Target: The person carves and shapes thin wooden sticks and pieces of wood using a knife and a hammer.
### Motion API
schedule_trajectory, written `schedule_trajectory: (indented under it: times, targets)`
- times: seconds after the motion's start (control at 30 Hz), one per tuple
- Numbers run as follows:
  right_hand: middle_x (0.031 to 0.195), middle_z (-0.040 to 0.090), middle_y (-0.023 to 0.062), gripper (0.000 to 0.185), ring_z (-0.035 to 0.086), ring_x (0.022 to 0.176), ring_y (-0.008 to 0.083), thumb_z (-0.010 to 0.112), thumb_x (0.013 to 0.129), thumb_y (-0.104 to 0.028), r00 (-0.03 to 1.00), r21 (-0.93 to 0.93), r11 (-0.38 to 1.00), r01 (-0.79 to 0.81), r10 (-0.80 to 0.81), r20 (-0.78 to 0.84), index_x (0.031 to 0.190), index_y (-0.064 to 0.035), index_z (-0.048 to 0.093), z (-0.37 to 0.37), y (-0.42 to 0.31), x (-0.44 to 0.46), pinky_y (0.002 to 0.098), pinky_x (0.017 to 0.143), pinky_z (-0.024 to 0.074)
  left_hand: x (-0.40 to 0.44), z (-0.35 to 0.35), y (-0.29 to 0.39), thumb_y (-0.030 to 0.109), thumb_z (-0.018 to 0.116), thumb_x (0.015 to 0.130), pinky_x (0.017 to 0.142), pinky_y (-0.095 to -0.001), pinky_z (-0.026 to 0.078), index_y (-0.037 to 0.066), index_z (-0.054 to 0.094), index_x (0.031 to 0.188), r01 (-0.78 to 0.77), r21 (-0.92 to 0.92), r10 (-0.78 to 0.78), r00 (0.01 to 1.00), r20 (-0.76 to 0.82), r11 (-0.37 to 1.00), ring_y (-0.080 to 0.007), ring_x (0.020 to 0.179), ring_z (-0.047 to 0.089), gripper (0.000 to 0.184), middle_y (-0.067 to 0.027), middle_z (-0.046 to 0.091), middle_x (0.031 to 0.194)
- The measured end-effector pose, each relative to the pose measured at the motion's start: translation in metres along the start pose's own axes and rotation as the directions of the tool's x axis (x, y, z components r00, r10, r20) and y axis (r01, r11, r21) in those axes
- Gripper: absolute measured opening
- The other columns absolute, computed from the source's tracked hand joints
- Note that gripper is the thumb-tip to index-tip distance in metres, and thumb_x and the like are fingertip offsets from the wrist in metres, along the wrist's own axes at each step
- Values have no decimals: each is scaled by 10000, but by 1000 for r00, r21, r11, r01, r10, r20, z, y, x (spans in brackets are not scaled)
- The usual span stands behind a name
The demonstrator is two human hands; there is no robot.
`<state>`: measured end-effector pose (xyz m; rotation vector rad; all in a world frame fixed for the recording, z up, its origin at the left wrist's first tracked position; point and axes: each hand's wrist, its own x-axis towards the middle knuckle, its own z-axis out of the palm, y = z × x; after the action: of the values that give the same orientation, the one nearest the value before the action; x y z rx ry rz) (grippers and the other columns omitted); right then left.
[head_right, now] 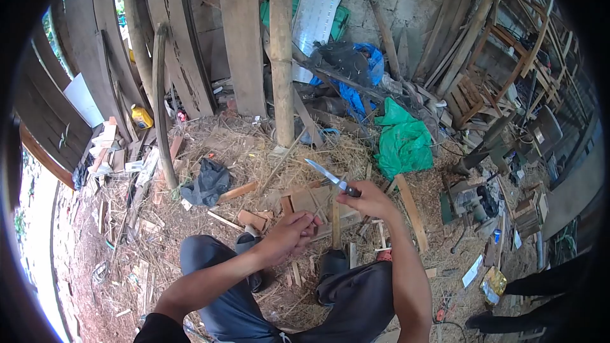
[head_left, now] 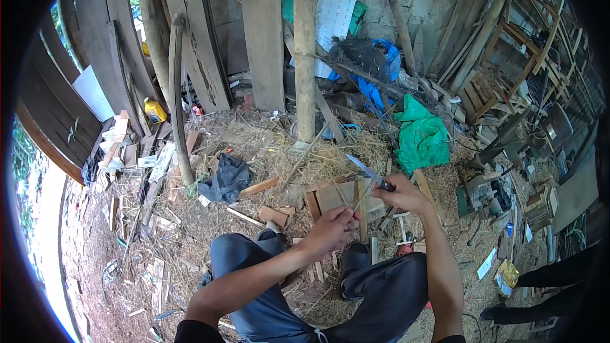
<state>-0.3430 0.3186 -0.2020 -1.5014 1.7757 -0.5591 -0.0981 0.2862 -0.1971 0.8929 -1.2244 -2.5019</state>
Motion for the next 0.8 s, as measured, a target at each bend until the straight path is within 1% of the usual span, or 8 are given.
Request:
schedule_trajectory:
  times: [0.03,0.1,0.13,0.2,0.33,0.5,0.7,0.8]
  targets:
    - [611,536,84,334,510,557,167,651,836,-340,995,5,997,73,-73,-68,878,-8,649,0,0,0,340,518,375,6,-5,-1,274,384,1013,406,-218,238,62,517,1013,-2,-1,2,1000,-1,1000,-51,477,291,250,60,346,675]
    - [621,550,94,317,526,562,198,641,847,-333,993,-56,996,63,-68,-92,890,-19,648,2,-9,0,355,530,385,18,-18,-3,268,400,998,467,-260,362,37,551,987,-249,591,337,941,-40,767,-96,502,430,276,16,469,672]
    - [630,565,105,300,541,566,230,631,859,-326,991,-117,992,47,-61,-118,902,-29,647,4,-17,-1,370,541,394,16,-19,2,268,400,998,467,-260,362,37,551,987,-250,593,336,941,-37,765,-96,502,430,276,16,469,672]
    - [655,589,131,271,570,599,273,620,864,-308,975,-151,988,11,-45,-219,916,-43,642,12,-30,-1,395,561,417,12,-20,12,245,410,983,589,-293,445,16,565,994,-177,838,432,898,-76,516,-143,598,549,277,-51,574,717]
    - [716,635,200,186,619,698,392,595,857,-225,866,-382,923,-39,-160,-474,938,-58,602,26,-47,-5,477,623,479,16,-26,16,208,433,973,635,-300,460,18,560,1040,-185,874,461,886,-50,449,-145,659,583,238,-81,603,748]
    - [703,640,186,147,625,667,415,591,820,-150,807,-412,909,-66,-194,-557,919,-45,564,33,-71,-12,504,617,492,14,-19,25,125,471,953,650,-287,457,23,567,1054,-263,791,544,833,-103,553,-122,685,576,173,-61,606,766]
    - [716,637,211,214,631,712,406,588,839,-171,902,-172,985,19,-92,-423,996,-25,575,31,-75,-12,471,642,494,11,-16,27,91,496,945,656,-271,436,7,571,1036,-481,727,670,742,40,490,-85,709,513,145,-44,585,824]
    - [729,636,220,257,629,742,407,589,848,-205,968,-3,998,65,-64,-244,1021,-15,584,31,-60,-5,462,662,485,8,-13,31,112,496,951,673,-276,439,5,580,1023,-379,682,554,831,-46,626,-103,702,504,154,-43,580,820]
